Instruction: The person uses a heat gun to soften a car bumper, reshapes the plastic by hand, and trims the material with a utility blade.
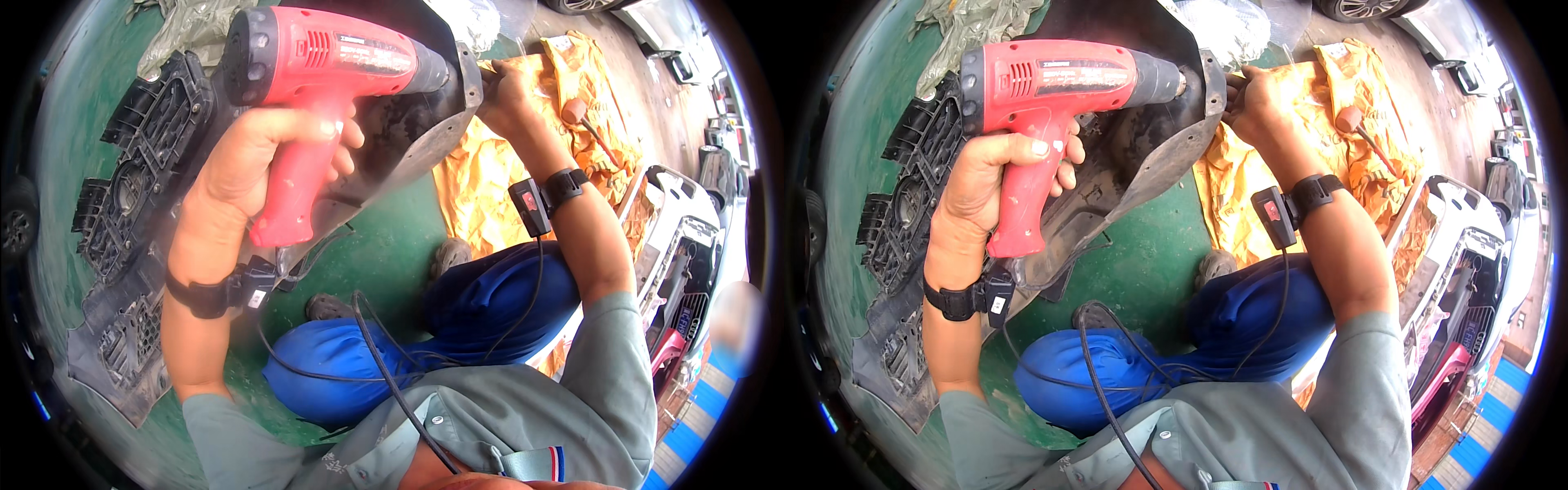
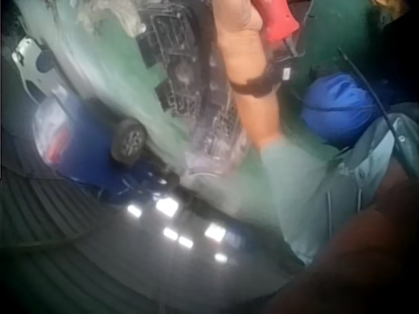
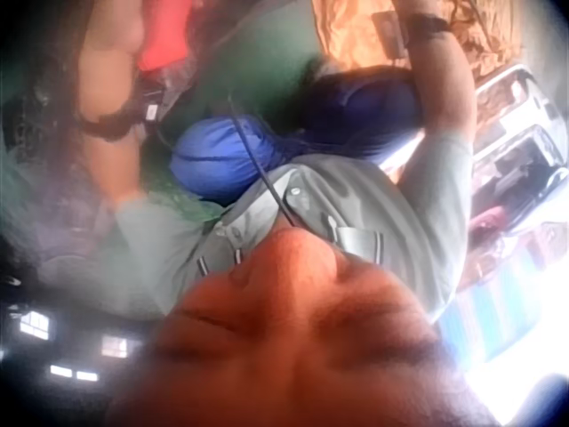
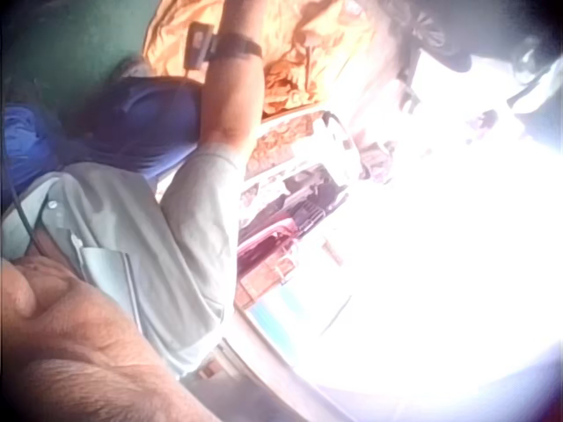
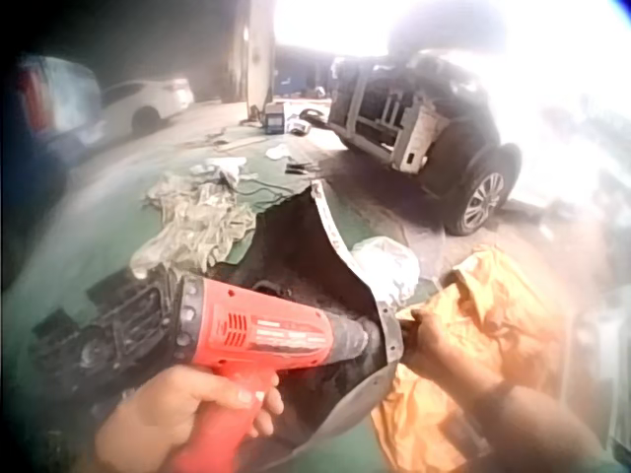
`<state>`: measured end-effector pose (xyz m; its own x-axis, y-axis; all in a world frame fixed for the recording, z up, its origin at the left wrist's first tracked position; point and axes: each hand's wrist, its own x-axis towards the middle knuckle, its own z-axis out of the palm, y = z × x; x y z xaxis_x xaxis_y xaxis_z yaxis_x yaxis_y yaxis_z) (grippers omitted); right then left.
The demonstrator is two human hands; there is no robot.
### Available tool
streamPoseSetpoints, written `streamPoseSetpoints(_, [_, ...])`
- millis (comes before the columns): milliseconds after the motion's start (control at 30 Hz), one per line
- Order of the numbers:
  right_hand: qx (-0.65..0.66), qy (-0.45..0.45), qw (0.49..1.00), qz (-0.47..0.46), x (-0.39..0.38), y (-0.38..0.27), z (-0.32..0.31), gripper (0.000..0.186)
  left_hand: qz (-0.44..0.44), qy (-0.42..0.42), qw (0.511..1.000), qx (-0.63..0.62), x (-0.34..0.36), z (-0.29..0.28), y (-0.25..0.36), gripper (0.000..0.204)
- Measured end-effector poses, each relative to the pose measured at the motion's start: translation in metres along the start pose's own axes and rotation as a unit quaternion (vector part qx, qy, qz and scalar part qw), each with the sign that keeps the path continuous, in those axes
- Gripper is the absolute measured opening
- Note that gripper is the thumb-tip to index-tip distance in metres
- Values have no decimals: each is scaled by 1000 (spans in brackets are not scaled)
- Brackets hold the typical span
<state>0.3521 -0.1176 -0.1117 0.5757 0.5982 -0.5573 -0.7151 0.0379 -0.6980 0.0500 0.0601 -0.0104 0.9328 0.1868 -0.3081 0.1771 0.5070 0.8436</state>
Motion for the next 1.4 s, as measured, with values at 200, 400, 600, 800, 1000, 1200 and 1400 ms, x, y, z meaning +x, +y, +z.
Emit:
streamPoseSetpoints(200, [-9,-2,1000,-3,10,-3,-10,44,-21,19,1000,-10,-26,-8,-12,47])
streamPoseSetpoints(400, [2,-12,1000,-27,13,3,-2,46,-18,52,998,-28,-51,-25,-22,50])
streamPoseSetpoints(600, [20,1,1000,-20,1,-1,8,45,-13,63,997,-47,-38,-35,-20,44])
streamPoseSetpoints(800, [-18,19,999,-33,-23,-6,38,59,20,16,998,-60,19,-25,1,35])
streamPoseSetpoints(1000, [-13,6,999,-42,-28,-9,46,65,49,14,998,-41,50,-5,14,33])
streamPoseSetpoints(1200, [2,1,999,-41,-25,-10,43,63,62,27,997,-29,60,-3,15,32])
streamPoseSetpoints(1400, [-165,71,977,-112,-23,-12,22,45,65,52,996,-35,62,-4,11,32])
